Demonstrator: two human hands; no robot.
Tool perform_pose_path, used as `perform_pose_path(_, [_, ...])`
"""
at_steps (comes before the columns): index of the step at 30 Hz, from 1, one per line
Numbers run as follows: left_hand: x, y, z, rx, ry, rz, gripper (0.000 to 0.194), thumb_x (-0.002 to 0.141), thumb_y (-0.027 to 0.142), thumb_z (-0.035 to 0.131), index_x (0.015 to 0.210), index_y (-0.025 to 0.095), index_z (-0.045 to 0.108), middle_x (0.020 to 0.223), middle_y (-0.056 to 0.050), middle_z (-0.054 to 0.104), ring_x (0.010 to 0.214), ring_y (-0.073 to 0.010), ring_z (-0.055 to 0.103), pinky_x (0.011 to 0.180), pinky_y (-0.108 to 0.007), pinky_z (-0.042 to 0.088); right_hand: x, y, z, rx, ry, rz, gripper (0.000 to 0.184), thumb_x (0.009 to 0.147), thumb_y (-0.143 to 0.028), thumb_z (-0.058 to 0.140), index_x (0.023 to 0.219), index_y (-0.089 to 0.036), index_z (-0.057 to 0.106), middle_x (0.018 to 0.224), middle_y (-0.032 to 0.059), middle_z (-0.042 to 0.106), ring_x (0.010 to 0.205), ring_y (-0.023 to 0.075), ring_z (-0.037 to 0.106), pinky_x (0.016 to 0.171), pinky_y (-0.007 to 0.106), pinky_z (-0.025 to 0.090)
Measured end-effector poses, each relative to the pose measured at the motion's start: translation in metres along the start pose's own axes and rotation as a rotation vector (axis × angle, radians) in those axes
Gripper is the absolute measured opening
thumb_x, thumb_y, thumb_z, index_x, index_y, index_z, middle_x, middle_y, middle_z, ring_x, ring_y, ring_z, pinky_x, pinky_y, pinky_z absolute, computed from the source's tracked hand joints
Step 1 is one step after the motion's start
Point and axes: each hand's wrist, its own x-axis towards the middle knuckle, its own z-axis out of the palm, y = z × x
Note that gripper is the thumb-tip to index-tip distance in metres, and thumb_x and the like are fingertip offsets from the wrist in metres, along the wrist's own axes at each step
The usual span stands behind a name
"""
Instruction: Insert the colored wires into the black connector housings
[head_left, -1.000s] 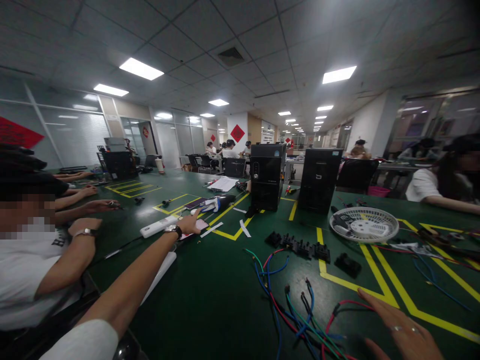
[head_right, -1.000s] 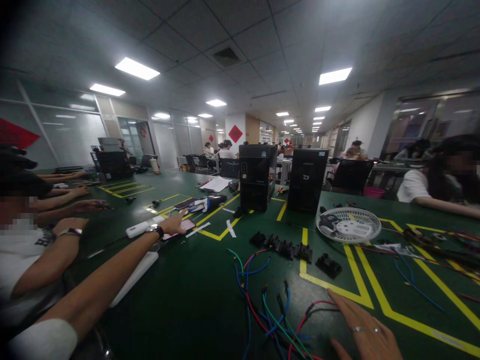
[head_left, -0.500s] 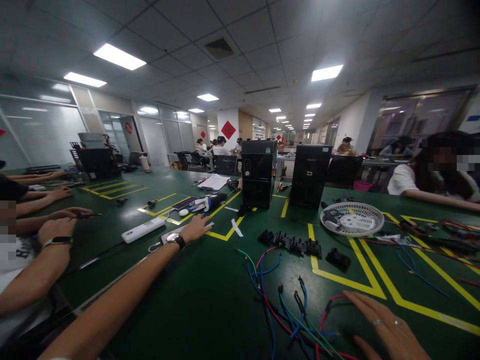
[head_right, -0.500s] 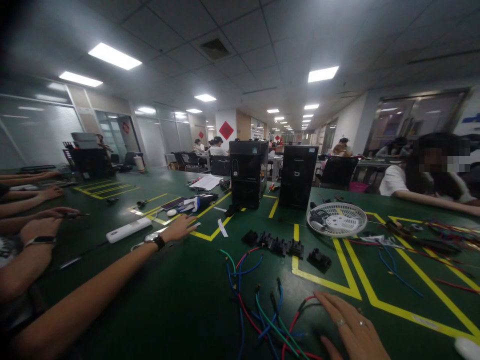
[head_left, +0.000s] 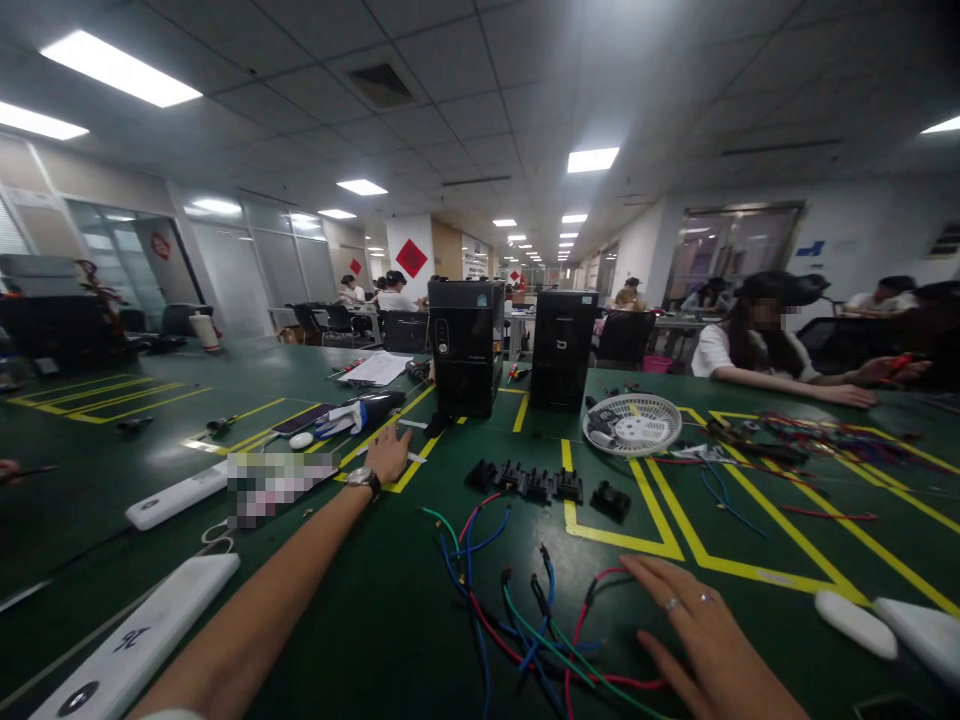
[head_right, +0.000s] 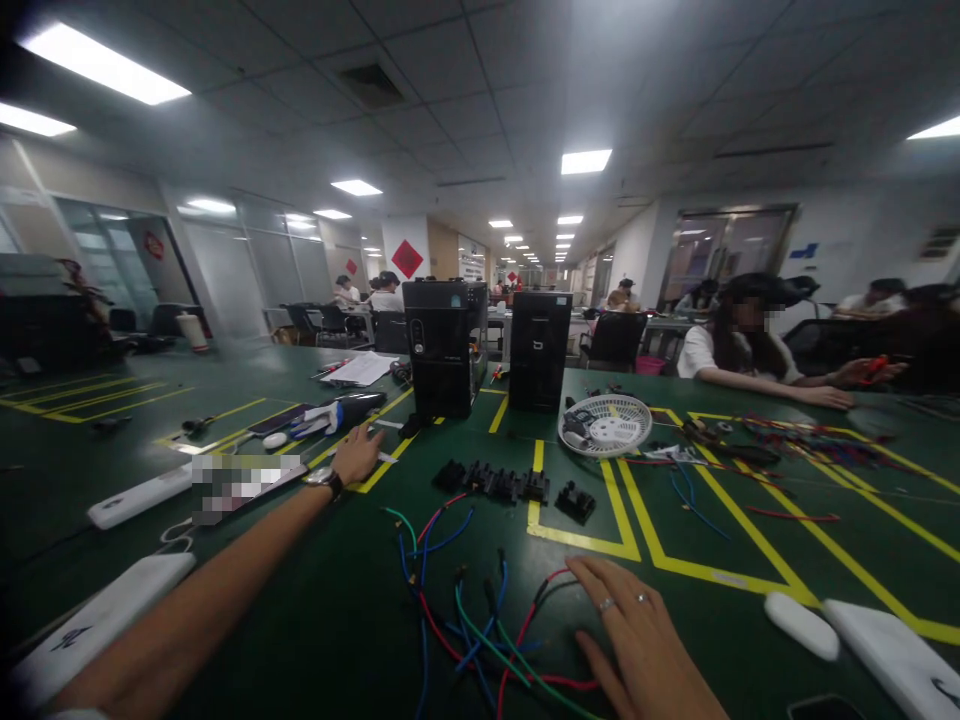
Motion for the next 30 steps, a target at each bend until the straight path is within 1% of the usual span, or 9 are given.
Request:
perform_pose_path(4, [-0.006, 0.024, 0.014, 0.007, -0.114, 0.181, 0.051, 0.084, 0.041, 0.048, 0.132, 0.026, 0.044, 0.131, -0.01, 0.048, 0.122, -0.0256, 0.042, 0.103, -0.04, 0.032, 0.0, 0.001, 0.003, 0.039, -0.059, 0.098, 0.051, 0.088, -0.034, 0.047, 0.138, -0.028, 0.038, 0.137, 0.0074, 0.045, 0.123, 0.0256, 0.046, 0.099, 0.042, 0.042])
perform_pose_path(8, [-0.011, 0.061, 0.035, 0.035, -0.374, 0.467, 0.058, 0.084, 0.05, 0.042, 0.139, 0.031, 0.036, 0.142, -0.008, 0.039, 0.132, -0.0295, 0.029, 0.107, -0.047, 0.023, 0.021, 0.004, 0.003, 0.101, -0.15, 0.228, 0.053, 0.089, -0.04, 0.043, 0.139, -0.025, 0.035, 0.142, 0.0093, 0.038, 0.128, 0.0263, 0.038, 0.103, 0.044, 0.035])
perform_pose_path(11, [-0.016, 0.097, 0.047, 0.036, -0.541, 0.466, 0.063, 0.084, 0.062, 0.032, 0.141, 0.035, 0.029, 0.149, -0.009, 0.027, 0.137, -0.0365, 0.017, 0.105, -0.058, 0.018, 0.06, 0.013, 0.004, 0.14, -0.244, 0.245, 0.067, 0.086, -0.055, 0.044, 0.144, -0.026, 0.026, 0.148, 0.0096, 0.029, 0.133, 0.0292, 0.031, 0.106, 0.045, 0.029])
perform_pose_path(14, [-0.023, 0.13, 0.056, 0.039, -0.669, 0.424, 0.069, 0.08, 0.07, 0.025, 0.142, 0.039, 0.024, 0.153, -0.008, 0.017, 0.138, -0.0417, 0.005, 0.1, -0.067, 0.012, 0.102, 0.026, 0.013, 0.113, -0.306, 0.295, 0.071, 0.086, -0.063, 0.035, 0.145, -0.027, 0.023, 0.15, 0.0109, 0.024, 0.134, 0.0327, 0.026, 0.106, 0.048, 0.024])
perform_pose_path(18, [-0.032, 0.163, 0.072, 0.028, -0.689, 0.389, 0.071, 0.079, 0.072, 0.021, 0.142, 0.04, 0.023, 0.154, -0.008, 0.009, 0.137, -0.0437, -0.001, 0.099, -0.07, 0.009, 0.125, 0.043, 0.036, 0.015, -0.398, 0.374, 0.07, 0.085, -0.066, 0.032, 0.144, -0.029, 0.026, 0.15, 0.0121, 0.023, 0.133, 0.0387, 0.024, 0.102, 0.058, 0.022])
perform_pose_path(21, [-0.035, 0.184, 0.086, 0.006, -0.696, 0.395, 0.071, 0.079, 0.071, 0.022, 0.142, 0.039, 0.022, 0.155, -0.008, 0.007, 0.137, -0.0448, 0.0, 0.098, -0.071, 0.01, 0.113, 0.061, 0.043, -0.051, -0.411, 0.36, 0.066, 0.084, -0.066, 0.033, 0.14, -0.032, 0.035, 0.15, 0.0114, 0.023, 0.132, 0.0402, 0.026, 0.1, 0.062, 0.023])
perform_pose_path(24, [-0.033, 0.201, 0.093, -0.033, -0.719, 0.436, 0.071, 0.079, 0.07, 0.028, 0.142, 0.04, 0.018, 0.154, -0.01, 0.008, 0.137, -0.0452, 0.004, 0.096, -0.073, 0.012, 0.09, 0.087, 0.035, -0.07, -0.379, 0.334, 0.061, 0.086, -0.063, 0.034, 0.138, -0.032, 0.04, 0.149, 0.0106, 0.026, 0.132, 0.0365, 0.03, 0.1, 0.06, 0.026])
perform_pose_path(27, [-0.025, 0.204, 0.088, -0.082, -0.69, 0.475, 0.068, 0.081, 0.067, 0.029, 0.143, 0.041, 0.015, 0.154, -0.009, 0.008, 0.137, -0.0429, 0.007, 0.095, -0.074, 0.012, 0.07, 0.111, 0.023, -0.054, -0.375, 0.324, 0.058, 0.086, -0.062, 0.033, 0.137, -0.033, 0.04, 0.148, 0.0087, 0.029, 0.133, 0.0345, 0.03, 0.101, 0.062, 0.026])
perform_pose_path(30, [-0.014, 0.19, 0.074, -0.119, -0.588, 0.479, 0.064, 0.086, 0.059, 0.026, 0.144, 0.036, 0.013, 0.154, -0.009, 0.008, 0.139, -0.0355, 0.007, 0.103, -0.066, 0.013, 0.062, 0.123, 0.017, -0.038, -0.364, 0.305, 0.058, 0.088, -0.06, 0.032, 0.139, -0.034, 0.036, 0.149, 0.0084, 0.028, 0.134, 0.0346, 0.027, 0.101, 0.063, 0.025])
